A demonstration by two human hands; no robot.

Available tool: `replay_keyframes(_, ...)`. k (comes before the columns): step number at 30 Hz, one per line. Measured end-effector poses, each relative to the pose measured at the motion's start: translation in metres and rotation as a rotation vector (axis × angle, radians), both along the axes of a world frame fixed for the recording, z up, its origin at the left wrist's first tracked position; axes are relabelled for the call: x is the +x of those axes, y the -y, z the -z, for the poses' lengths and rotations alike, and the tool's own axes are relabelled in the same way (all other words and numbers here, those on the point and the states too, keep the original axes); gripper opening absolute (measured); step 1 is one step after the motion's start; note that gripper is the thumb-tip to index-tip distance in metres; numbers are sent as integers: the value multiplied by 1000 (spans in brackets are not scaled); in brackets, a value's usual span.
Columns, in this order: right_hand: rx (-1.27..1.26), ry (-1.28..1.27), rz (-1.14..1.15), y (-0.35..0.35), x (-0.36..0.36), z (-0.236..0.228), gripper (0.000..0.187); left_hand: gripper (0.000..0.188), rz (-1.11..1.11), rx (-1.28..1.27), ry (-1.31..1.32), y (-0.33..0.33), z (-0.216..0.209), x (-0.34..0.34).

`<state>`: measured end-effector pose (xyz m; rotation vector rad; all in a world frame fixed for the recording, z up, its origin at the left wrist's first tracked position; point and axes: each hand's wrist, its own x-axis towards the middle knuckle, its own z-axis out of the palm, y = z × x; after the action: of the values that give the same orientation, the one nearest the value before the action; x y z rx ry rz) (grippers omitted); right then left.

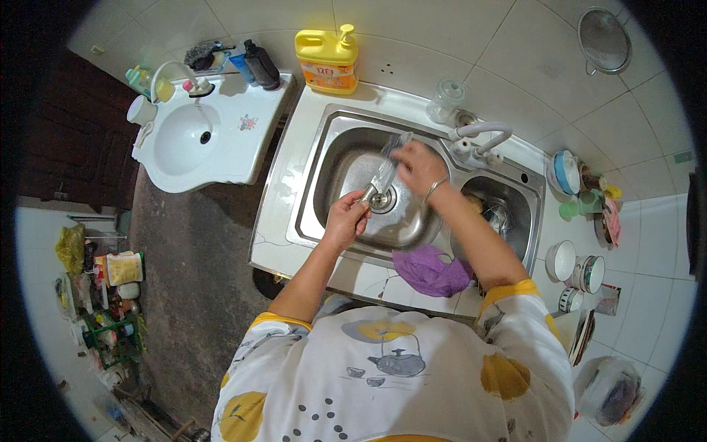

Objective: The person organizes kitchen utensils by placing a spatula, peeler, and knife into a yellow dish rack. They then move the rack to a counter and wipe a knife with a paper towel before rinsing it under the tap.

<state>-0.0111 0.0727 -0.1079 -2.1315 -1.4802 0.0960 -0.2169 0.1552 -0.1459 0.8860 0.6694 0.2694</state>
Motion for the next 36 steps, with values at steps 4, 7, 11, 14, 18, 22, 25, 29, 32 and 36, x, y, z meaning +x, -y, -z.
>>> replay_keyframes(4, -60, -140, -26, 11, -23, 10, 30, 33, 7, 40, -22, 4, 11, -1)
replay_keyframes(7, -66, -70, 186, 1, 17, 10, 37, 33, 8, 51, -32, 9, 7, 0)
replay_keyframes(11, -139, -134, 71, 17, -23, 8, 35, 34, 13, 59, -51, 7, 10, 0)
replay_keyframes(14, -62, -101, 228, 10, 2, 19, 31, 34, 45, 77, -63, 11, 14, -5)
replay_keyframes(18, -35, -105, 243, 12, 10, 20, 32, 34, 29, 39, -52, 12, 13, -5)
replay_keyframes(22, -135, -173, 219, 28, -24, 20, 35, 32, 40, 44, -82, 19, 19, -14)
replay_keyframes(25, -136, -163, 333, 18, 15, 15, 37, 30, 45, 41, -96, 22, 15, -16)
replay_keyframes(29, -207, -151, 208, 31, -8, 1, 37, 32, 69, 54, -119, 23, 17, -21)
replay_keyframes(32, -50, -166, 275, 52, 1, 15, 38, 32, 87, 29, -116, 24, 18, -31)
replay_keyframes(36, 168, -92, 321, 72, 13, 11, 38, 32, 57, -18, -96, 19, 11, -28)
